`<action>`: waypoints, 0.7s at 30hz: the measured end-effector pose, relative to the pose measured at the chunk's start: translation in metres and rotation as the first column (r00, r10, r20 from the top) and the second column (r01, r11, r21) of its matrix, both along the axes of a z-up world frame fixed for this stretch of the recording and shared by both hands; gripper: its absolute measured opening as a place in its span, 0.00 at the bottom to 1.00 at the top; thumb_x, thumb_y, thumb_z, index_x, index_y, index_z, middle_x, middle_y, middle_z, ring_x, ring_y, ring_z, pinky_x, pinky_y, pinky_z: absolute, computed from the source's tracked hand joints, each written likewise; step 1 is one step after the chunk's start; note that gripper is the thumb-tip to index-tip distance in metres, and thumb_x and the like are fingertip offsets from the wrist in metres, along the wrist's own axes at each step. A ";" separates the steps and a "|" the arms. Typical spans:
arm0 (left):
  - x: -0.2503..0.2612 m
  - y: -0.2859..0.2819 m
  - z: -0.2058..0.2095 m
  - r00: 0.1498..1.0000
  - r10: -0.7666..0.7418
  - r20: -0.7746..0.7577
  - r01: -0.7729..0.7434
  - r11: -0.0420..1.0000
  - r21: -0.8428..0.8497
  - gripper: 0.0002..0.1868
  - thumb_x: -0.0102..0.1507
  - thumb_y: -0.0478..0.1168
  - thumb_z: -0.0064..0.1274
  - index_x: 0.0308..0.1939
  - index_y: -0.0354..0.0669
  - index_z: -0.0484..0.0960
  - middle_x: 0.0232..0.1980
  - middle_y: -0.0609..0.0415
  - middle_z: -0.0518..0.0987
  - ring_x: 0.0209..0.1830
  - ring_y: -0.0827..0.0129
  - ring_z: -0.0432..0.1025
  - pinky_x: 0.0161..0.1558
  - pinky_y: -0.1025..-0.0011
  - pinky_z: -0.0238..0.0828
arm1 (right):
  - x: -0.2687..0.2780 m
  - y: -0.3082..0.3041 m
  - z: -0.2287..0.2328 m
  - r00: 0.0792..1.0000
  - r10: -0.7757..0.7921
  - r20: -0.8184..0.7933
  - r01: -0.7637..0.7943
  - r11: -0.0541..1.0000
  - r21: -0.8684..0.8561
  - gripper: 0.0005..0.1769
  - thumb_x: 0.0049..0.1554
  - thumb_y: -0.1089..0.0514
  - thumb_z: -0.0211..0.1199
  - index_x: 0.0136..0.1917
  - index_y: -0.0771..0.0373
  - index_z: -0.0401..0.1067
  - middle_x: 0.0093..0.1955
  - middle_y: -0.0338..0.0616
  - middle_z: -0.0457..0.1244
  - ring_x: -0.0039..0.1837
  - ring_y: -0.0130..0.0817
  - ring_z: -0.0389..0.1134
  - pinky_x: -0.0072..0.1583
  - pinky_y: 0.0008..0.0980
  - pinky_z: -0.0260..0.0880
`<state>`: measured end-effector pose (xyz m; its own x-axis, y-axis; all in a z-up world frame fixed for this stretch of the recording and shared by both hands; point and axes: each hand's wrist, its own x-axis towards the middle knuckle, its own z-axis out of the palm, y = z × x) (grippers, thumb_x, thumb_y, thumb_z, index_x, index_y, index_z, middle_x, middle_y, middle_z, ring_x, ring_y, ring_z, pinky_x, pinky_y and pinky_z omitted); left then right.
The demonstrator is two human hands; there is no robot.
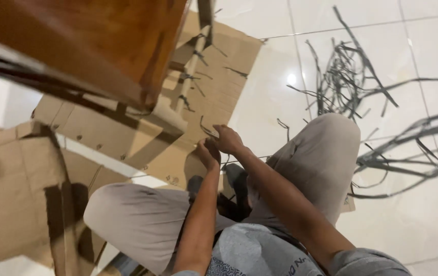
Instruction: Wrapping the legs of a wooden chair with protective material and securing it with plastic ties.
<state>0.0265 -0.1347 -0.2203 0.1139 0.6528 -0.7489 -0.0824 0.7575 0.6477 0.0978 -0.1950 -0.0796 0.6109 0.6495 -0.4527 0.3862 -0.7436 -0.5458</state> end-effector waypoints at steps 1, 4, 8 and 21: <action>-0.004 -0.006 -0.022 1.000 -0.024 0.004 0.024 1.000 -0.004 0.16 0.65 0.51 0.52 0.46 0.45 0.82 0.49 0.49 0.80 0.50 0.61 0.74 0.54 0.54 0.68 | 0.004 -0.007 -0.001 1.000 -0.024 0.004 0.024 1.000 -0.004 0.35 0.60 0.41 0.60 0.77 0.54 0.63 0.70 0.50 0.63 0.69 0.54 0.67 0.66 0.52 0.69; -0.019 -0.032 -0.041 0.556 -0.436 -0.708 0.826 0.388 0.409 0.06 0.64 0.39 0.57 0.44 0.44 0.79 0.41 0.51 0.80 0.44 0.58 0.78 0.49 0.61 0.73 | 0.006 -0.033 -0.012 0.996 -0.081 0.023 0.081 0.996 -0.040 0.35 0.60 0.41 0.61 0.75 0.56 0.64 0.67 0.53 0.65 0.68 0.55 0.67 0.67 0.54 0.69; -0.015 -0.064 0.054 0.398 -0.541 -0.741 0.912 0.316 0.260 0.13 0.69 0.47 0.45 0.53 0.49 0.77 0.60 0.49 0.69 0.55 0.48 0.73 0.57 0.54 0.71 | 0.008 -0.076 -0.037 0.979 -0.203 0.012 0.203 0.976 -0.072 0.33 0.62 0.40 0.59 0.75 0.54 0.65 0.66 0.52 0.64 0.69 0.55 0.67 0.66 0.54 0.69; 0.004 -0.094 0.005 -0.287 -0.597 -0.749 0.948 -0.289 -0.132 0.47 0.65 0.67 0.46 0.81 0.46 0.56 0.86 0.60 0.47 0.84 0.48 0.43 0.77 0.49 0.45 | 0.028 -0.190 -0.061 0.936 -0.351 -0.032 0.342 0.926 -0.158 0.28 0.66 0.45 0.54 0.74 0.59 0.66 0.67 0.63 0.64 0.70 0.64 0.65 0.67 0.61 0.67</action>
<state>0.0302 -0.2291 -0.2151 0.6891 0.3036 -0.6580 0.6528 -0.6542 0.3819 0.1256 -0.3845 -0.1401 0.7557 0.3247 -0.5687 0.0604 -0.8993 -0.4332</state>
